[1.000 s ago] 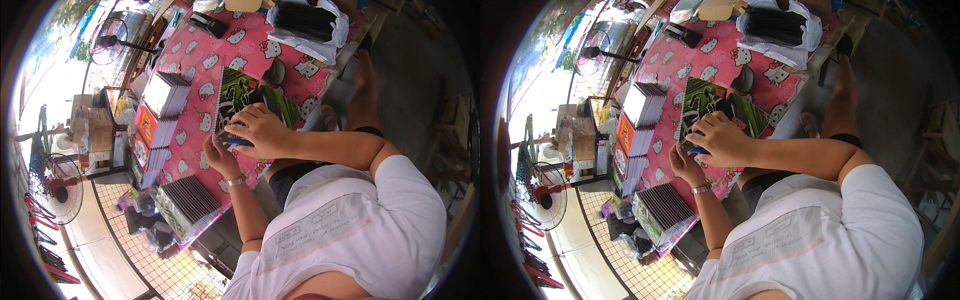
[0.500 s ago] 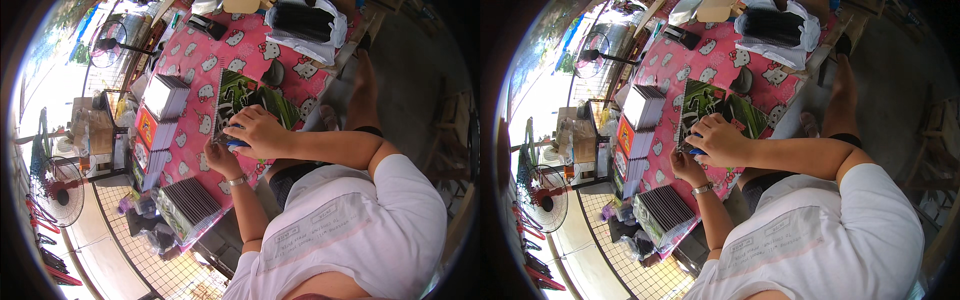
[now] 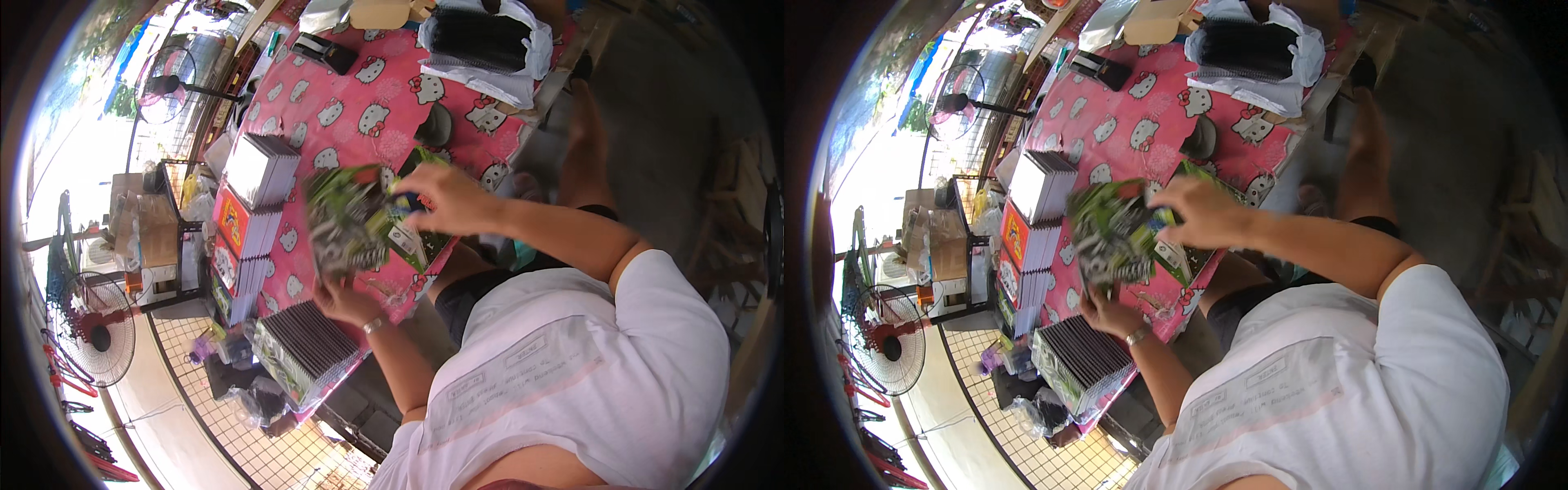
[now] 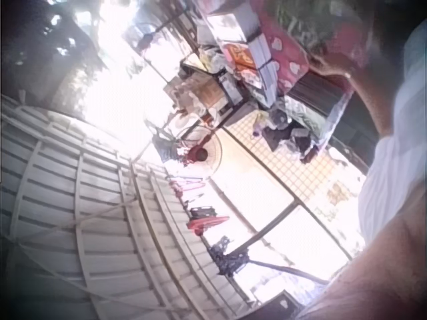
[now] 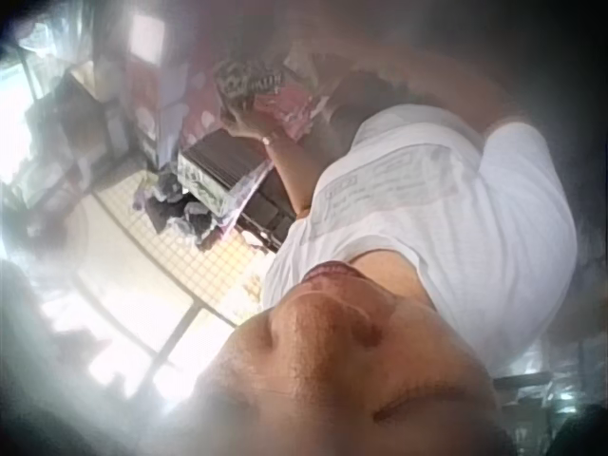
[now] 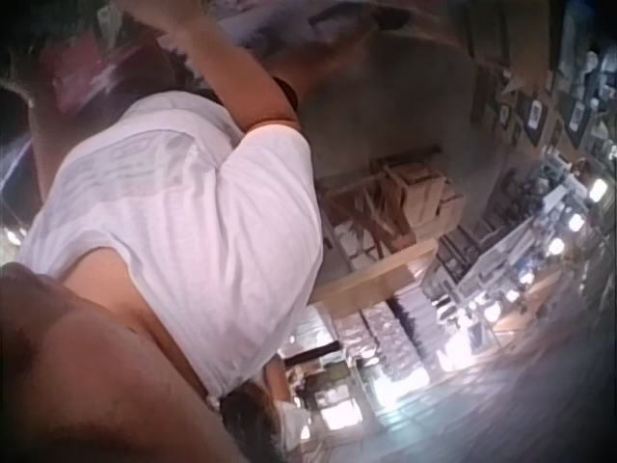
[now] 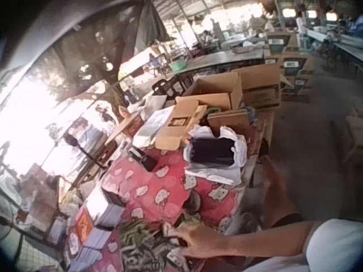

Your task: The person assembles a notebook by threading a metal spiral through the punched holes of a stack of covers and pages, then uses a blue tool to crimp the ends of the spiral.

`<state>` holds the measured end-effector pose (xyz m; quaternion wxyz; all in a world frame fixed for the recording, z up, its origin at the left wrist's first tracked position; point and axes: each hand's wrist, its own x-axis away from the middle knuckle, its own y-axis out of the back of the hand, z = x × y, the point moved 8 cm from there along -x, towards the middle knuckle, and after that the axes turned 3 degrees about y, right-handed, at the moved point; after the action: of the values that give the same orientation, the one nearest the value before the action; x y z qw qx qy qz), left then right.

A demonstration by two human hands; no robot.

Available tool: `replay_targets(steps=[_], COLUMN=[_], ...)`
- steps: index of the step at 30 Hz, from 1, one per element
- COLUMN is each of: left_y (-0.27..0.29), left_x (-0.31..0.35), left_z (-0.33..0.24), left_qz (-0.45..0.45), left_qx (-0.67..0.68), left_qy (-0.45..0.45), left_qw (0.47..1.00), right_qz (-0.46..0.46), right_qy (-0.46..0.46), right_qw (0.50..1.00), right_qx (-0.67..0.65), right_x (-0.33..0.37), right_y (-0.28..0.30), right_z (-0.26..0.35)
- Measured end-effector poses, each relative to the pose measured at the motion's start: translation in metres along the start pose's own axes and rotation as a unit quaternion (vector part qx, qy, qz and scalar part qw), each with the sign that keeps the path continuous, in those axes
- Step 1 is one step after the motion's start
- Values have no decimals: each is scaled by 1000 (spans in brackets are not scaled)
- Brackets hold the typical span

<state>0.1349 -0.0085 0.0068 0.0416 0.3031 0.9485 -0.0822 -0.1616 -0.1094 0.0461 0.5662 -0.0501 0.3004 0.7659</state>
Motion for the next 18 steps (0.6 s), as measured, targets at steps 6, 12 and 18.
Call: replay_targets(steps=[6, 12, 18], left_y=[151, 0, -171], left_x=[-13, 27, 158], left_z=[61, 8, 5], left_qz=[-26, 108, 485], left_qx=[-454, -440, -434], left_qy=[-18, -284, -384], left_qw=[891, 845, 655], right_qz=[-42, -184, -45], right_qy=[-15, -44, -62], right_qw=[941, 939, 879], right_qx=[335, 286, 470], right_x=[42, -40, -103], right_y=[69, 146, 129], right_z=[-123, -173, -220])
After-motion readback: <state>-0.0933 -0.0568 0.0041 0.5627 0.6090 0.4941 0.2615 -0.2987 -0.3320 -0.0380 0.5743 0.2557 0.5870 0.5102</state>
